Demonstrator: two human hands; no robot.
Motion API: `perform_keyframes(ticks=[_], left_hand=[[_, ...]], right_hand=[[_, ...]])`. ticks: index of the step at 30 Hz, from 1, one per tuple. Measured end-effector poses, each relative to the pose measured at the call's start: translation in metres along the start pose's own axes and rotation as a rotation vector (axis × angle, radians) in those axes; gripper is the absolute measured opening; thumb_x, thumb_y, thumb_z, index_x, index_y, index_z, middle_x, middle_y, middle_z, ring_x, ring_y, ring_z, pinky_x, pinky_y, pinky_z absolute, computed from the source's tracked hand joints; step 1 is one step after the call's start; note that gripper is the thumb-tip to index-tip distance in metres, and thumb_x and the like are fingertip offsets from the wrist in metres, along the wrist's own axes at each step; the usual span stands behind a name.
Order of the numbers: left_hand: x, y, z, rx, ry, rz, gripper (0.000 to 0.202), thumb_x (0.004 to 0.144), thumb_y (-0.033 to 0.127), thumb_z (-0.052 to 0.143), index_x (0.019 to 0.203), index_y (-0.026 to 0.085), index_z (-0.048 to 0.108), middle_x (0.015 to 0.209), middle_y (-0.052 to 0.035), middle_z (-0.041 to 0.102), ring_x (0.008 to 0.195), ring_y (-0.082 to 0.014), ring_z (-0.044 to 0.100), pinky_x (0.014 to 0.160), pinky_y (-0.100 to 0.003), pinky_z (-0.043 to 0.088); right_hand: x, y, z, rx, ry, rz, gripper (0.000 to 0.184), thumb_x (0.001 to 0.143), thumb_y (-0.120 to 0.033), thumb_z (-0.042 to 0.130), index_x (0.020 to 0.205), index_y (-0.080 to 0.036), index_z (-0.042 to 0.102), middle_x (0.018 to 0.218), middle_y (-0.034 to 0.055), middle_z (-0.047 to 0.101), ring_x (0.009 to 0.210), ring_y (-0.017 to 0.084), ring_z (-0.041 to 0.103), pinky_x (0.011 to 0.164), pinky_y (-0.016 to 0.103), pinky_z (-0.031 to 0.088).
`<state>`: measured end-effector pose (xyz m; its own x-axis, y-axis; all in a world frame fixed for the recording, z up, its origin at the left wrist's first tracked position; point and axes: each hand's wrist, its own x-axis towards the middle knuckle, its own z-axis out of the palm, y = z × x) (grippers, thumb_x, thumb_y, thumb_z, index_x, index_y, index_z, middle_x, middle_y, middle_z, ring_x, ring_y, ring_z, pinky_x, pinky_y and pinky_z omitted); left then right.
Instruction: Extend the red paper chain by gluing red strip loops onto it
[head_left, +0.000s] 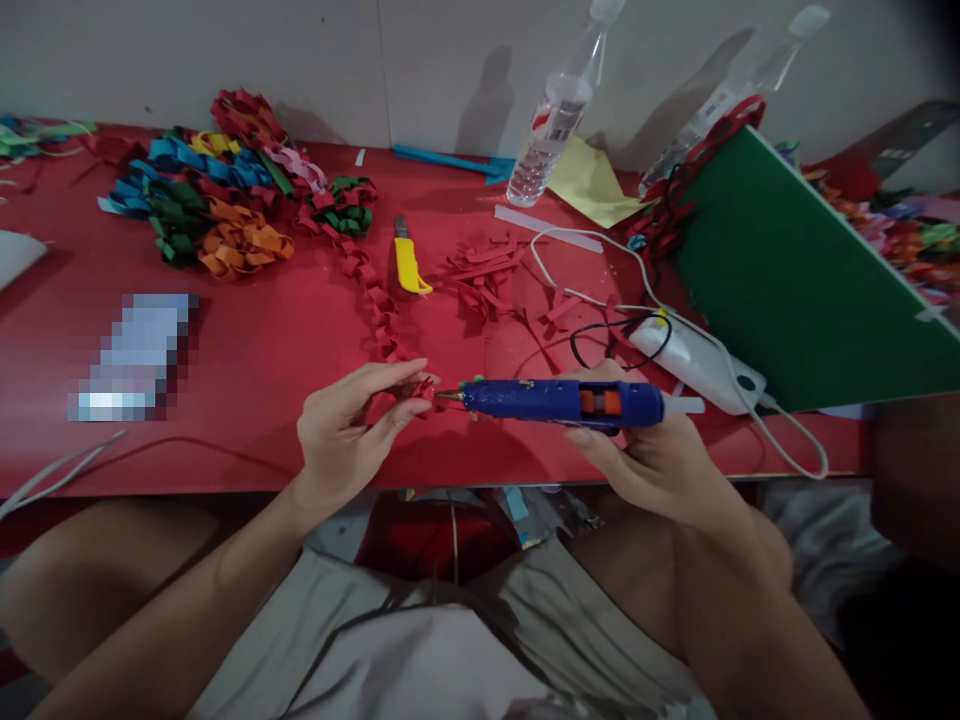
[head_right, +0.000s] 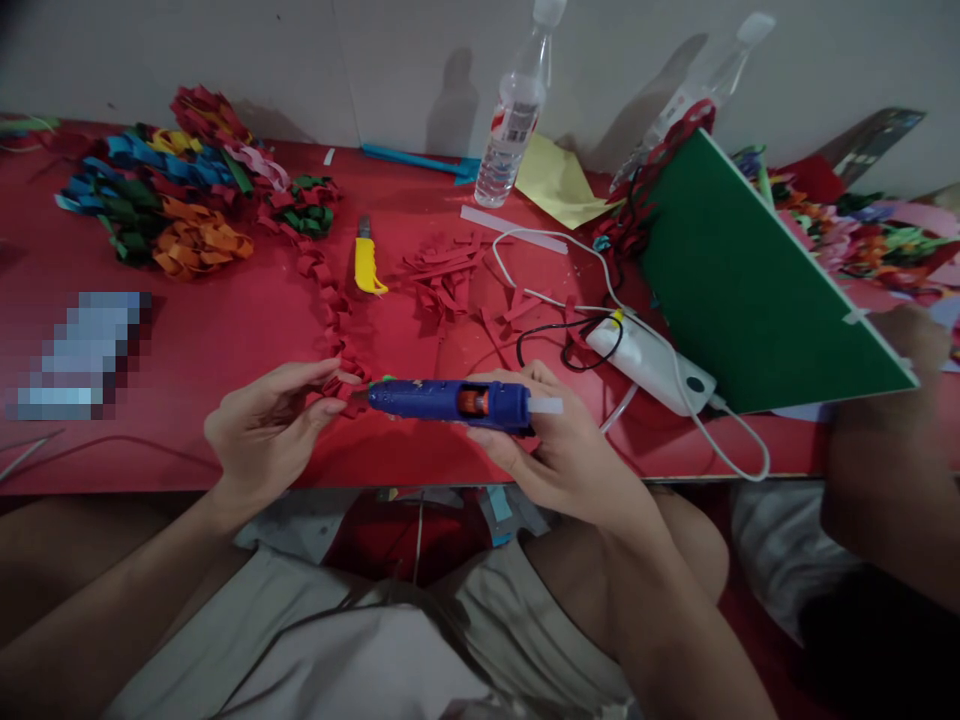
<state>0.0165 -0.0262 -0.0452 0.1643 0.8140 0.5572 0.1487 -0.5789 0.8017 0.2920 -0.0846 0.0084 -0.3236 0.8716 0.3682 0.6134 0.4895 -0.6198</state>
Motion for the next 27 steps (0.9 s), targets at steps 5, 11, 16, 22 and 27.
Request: perform_keyframes(ticks=[5, 11, 16, 22, 27], left_hand=[[0.003, 0.000, 0.002, 0.103, 0.080, -0.047, 0.034, 0.082, 0.023, 0.077, 0.114, 0.023, 0.066, 0.097, -0.0030, 0.074, 0.083, -0.0134, 0.074, 0.069, -0.021, 0.061], [0.010, -0.009, 0.003, 0.098, 0.187, -0.051, 0.027, 0.082, 0.023, 0.077, 0.104, 0.020, 0.062, 0.091, -0.0008, 0.070, 0.083, -0.0111, 0.072, 0.072, -0.019, 0.060], [0.008, -0.010, 0.000, 0.159, 0.139, -0.094, 0.024, 0.085, 0.025, 0.073, 0.106, 0.019, 0.063, 0.093, -0.0024, 0.072, 0.084, -0.0120, 0.073, 0.071, -0.020, 0.060], [0.007, -0.006, -0.005, 0.114, 0.140, -0.115, 0.025, 0.084, 0.027, 0.074, 0.105, 0.018, 0.064, 0.091, -0.0034, 0.074, 0.079, -0.0123, 0.073, 0.069, -0.021, 0.061], [0.007, 0.002, -0.006, 0.072, 0.156, -0.113, 0.020, 0.084, 0.025, 0.073, 0.102, 0.019, 0.067, 0.089, -0.0024, 0.073, 0.075, -0.0102, 0.071, 0.068, -0.019, 0.060]], right_hand=[[-0.006, 0.013, -0.015, 0.099, 0.043, 0.153, 0.024, 0.093, -0.027, 0.059, 0.117, -0.030, 0.060, 0.102, 0.0035, 0.066, 0.087, 0.021, 0.063, 0.074, 0.034, 0.049], [0.004, 0.044, -0.040, -0.066, -0.087, 0.267, 0.023, 0.094, -0.043, 0.055, 0.100, -0.022, 0.061, 0.099, 0.0072, 0.064, 0.090, 0.025, 0.061, 0.079, 0.037, 0.049], [0.011, 0.071, -0.038, -0.109, -0.134, 0.290, 0.030, 0.094, -0.048, 0.053, 0.093, -0.020, 0.062, 0.093, 0.0073, 0.064, 0.084, 0.024, 0.060, 0.078, 0.038, 0.049], [0.002, 0.090, -0.037, -0.171, -0.227, 0.265, 0.021, 0.093, -0.035, 0.055, 0.099, -0.019, 0.066, 0.095, 0.0066, 0.066, 0.086, 0.022, 0.062, 0.077, 0.037, 0.052], [-0.005, 0.071, -0.057, -0.366, 0.173, 0.118, 0.039, 0.084, -0.010, 0.053, 0.118, -0.025, 0.065, 0.119, 0.0118, 0.062, 0.111, 0.028, 0.060, 0.090, 0.043, 0.050]])
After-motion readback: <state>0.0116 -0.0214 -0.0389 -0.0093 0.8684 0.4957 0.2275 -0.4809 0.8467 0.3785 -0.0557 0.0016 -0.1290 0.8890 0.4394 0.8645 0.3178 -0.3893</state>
